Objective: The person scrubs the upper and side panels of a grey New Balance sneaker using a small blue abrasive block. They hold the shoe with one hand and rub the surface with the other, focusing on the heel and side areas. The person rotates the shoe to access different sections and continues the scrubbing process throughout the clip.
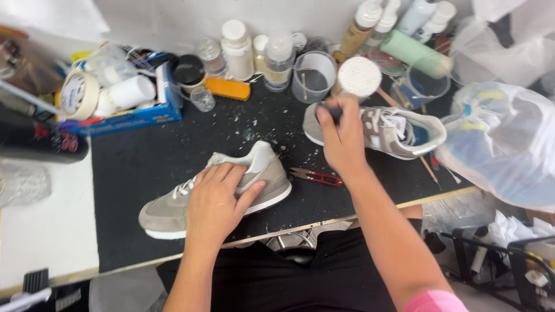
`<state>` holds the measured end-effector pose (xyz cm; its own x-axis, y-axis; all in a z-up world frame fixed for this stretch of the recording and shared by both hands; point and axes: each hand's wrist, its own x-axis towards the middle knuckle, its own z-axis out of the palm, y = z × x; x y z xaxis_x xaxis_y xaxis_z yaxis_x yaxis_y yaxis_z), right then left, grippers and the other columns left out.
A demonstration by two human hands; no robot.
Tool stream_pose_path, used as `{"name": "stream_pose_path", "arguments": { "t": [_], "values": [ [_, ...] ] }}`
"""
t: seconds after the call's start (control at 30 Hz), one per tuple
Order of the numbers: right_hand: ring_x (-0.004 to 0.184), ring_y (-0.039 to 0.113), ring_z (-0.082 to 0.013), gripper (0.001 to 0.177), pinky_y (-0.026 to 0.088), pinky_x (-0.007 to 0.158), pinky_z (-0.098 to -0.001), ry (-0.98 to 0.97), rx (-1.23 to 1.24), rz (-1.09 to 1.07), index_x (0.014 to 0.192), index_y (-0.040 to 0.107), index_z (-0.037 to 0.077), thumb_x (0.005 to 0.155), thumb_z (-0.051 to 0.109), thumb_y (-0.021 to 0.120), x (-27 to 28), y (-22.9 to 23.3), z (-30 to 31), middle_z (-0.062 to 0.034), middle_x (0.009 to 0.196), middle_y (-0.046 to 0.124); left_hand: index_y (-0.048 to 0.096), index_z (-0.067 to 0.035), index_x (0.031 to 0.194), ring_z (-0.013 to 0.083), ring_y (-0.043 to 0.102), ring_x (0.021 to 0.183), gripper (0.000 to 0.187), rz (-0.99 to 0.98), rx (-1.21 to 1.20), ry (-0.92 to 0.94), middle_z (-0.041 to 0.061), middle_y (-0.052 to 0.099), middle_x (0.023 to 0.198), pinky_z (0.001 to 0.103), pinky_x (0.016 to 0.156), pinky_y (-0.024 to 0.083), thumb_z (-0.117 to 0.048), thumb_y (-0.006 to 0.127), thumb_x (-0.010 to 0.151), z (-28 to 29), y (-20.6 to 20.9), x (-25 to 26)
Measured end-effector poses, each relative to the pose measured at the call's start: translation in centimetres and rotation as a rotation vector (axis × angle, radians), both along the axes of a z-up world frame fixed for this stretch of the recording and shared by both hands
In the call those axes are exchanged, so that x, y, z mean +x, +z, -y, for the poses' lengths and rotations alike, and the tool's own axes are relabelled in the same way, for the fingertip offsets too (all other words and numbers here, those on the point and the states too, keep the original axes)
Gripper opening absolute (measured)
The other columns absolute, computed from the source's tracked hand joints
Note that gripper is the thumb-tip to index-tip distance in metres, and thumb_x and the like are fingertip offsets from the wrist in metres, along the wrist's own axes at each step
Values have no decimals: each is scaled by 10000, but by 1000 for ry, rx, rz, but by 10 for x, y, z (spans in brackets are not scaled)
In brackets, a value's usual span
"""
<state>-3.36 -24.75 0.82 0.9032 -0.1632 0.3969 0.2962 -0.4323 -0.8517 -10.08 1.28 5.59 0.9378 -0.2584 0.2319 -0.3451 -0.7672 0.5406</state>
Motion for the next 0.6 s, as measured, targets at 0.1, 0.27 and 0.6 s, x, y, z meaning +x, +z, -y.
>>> {"name": "stream_pose_path", "arguments": {
  "t": [0.1,0.27,0.6],
  "values": [
    [798,574,-279,227,482,764,-398,-105,-265,-2,1067,595,23,956,133,759,45,15,11,-120,866,617,737,-55,1061,335,649,994,428,-1,0,-7,95,725,1033,445,910,468,-438,711,871,-1,0,3],
    [972,653,-333,174,499,877,-444,-27,-541,160,1002,682,44,877,94,791,88,7,14,-102,977,693,744,-55,1072,324,658,994,461,-33,34,-4,92,733,1039,446,910,461,-466,706,866,0,-2,7],
    [960,700,-320,230,545,843,-427,-61,-362,49,1076,749,17,869,114,769,85,25,76,-143,1036,737,757,-61,1091,299,666,997,469,-63,41,7,82,740,1044,420,862,466,-463,708,854,-1,-6,14]
  ]
}}
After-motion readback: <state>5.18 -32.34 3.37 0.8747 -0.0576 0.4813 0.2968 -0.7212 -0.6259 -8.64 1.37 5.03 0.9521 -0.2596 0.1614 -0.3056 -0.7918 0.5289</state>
